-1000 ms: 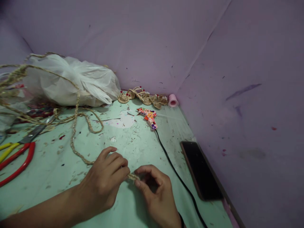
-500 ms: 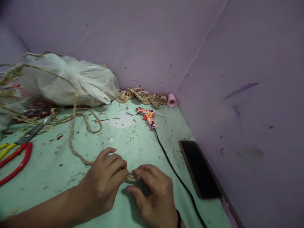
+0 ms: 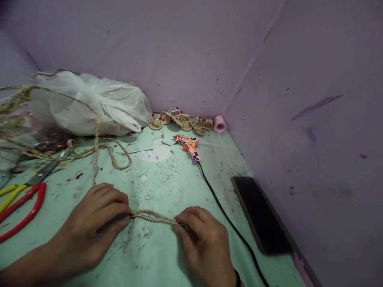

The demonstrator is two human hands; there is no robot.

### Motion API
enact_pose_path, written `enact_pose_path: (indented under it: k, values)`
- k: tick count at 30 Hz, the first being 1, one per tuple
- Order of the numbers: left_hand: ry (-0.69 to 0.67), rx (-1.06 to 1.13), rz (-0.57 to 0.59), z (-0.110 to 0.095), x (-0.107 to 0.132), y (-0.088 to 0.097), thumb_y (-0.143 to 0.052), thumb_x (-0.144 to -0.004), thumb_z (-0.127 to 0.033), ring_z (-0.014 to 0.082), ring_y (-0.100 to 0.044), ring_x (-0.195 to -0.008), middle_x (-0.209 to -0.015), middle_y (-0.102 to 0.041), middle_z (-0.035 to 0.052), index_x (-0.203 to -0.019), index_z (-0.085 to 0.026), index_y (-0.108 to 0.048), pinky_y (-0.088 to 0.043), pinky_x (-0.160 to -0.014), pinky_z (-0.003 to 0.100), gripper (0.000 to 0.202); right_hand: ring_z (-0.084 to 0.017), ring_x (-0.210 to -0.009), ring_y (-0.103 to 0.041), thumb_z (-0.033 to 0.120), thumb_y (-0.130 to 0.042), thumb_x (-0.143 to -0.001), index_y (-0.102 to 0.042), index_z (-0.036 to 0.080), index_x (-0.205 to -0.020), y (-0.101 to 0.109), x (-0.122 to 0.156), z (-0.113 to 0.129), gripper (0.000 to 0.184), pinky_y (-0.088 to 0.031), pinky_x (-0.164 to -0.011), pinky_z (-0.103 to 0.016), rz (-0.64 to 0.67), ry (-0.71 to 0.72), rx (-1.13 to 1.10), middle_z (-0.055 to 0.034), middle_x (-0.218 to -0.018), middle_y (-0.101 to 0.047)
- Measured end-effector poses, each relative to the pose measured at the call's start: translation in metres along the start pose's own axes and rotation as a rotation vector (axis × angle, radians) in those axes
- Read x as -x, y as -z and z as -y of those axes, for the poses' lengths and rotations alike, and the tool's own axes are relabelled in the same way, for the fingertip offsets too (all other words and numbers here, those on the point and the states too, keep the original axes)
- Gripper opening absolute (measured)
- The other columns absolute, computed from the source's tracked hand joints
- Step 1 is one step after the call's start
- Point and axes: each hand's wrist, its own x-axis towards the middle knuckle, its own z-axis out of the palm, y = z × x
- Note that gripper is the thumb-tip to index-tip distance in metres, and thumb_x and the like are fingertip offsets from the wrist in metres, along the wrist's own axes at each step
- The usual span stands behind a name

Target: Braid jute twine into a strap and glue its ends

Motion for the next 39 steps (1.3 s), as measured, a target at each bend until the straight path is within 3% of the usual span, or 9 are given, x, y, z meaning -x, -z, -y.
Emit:
enact_pose_path:
  k: [10, 17, 21, 28, 34, 39]
  values:
    - [0.05, -0.047, 0.058, 0.014, 0.013, 0.007, -0.052, -0.078, -0.012, 0.02, -0.048, -0.079, -0.08, -0.055, 0.0052, -0.077, -0.017, -0.051, -0.037, -0.079, 0.041, 0.005, -0.017, -0.076, -0.061, 0.02, -0.061, -0.08, -0.065, 0.023, -0.089, -0.001, 0.001, -0.004, 0.01, -0.05, -0.064, -0.029, -0.02, -0.008, 0.024, -0.0035, -0.084, -0.064]
    - [-0.003, 0.009, 0.083, 0.009, 0.008, -0.007, -0.048, -0.08, -0.01, 0.0191, -0.05, -0.079, -0.083, -0.057, 0.0056, -0.085, -0.017, -0.056, -0.037, -0.081, 0.042, 0.012, -0.016, -0.076, -0.061, 0.021, -0.061, -0.081, -0.065, 0.023, -0.087, -0.002, 0.0, -0.005, 0.008, -0.05, -0.065, -0.028, -0.019, -0.013, 0.029, -0.003, -0.083, -0.064]
    - [0.072, 0.071, 0.136, 0.013, 0.009, -0.011, -0.048, -0.083, -0.012, 0.0169, -0.05, -0.072, -0.072, -0.057, 0.0028, -0.08, -0.017, -0.056, -0.039, -0.07, 0.034, 0.01, -0.016, -0.076, -0.061, 0.021, -0.06, -0.081, -0.066, 0.023, -0.088, -0.002, -0.001, -0.006, 0.009, -0.049, -0.065, -0.029, -0.031, -0.032, 0.031, -0.0029, -0.083, -0.064]
    - [0.104, 0.16, 0.213, 0.026, 0.016, -0.006, -0.046, -0.086, -0.014, 0.0138, -0.051, -0.074, -0.072, -0.057, 0.0002, -0.08, -0.019, -0.057, -0.04, -0.068, 0.027, 0.013, -0.015, -0.07, -0.061, 0.021, -0.062, -0.08, -0.069, 0.022, -0.086, -0.002, -0.001, -0.007, 0.009, -0.049, -0.06, -0.027, -0.039, -0.06, 0.007, -0.0028, -0.08, -0.065]
    - [0.031, 0.174, 0.181, 0.026, 0.015, -0.004, -0.044, -0.086, -0.011, 0.014, -0.052, -0.073, -0.071, -0.056, 0.0023, -0.076, -0.018, -0.06, -0.041, -0.067, 0.028, 0.019, -0.015, -0.069, -0.061, 0.02, -0.06, -0.08, -0.07, 0.022, -0.084, -0.002, -0.002, -0.004, 0.01, -0.049, -0.06, -0.027, -0.034, -0.058, 0.046, -0.003, -0.079, -0.065]
    - [0.14, 0.079, 0.225, 0.017, 0.01, 0.005, -0.052, -0.083, -0.022, 0.0164, -0.053, -0.08, -0.083, -0.057, 0.0039, -0.085, -0.018, -0.059, -0.044, -0.068, 0.028, 0.008, -0.015, -0.068, -0.061, 0.019, -0.059, -0.08, -0.07, 0.022, -0.083, 0.0, -0.003, 0.0, 0.012, -0.048, -0.059, -0.026, -0.032, -0.06, 0.068, -0.0022, -0.078, -0.065]
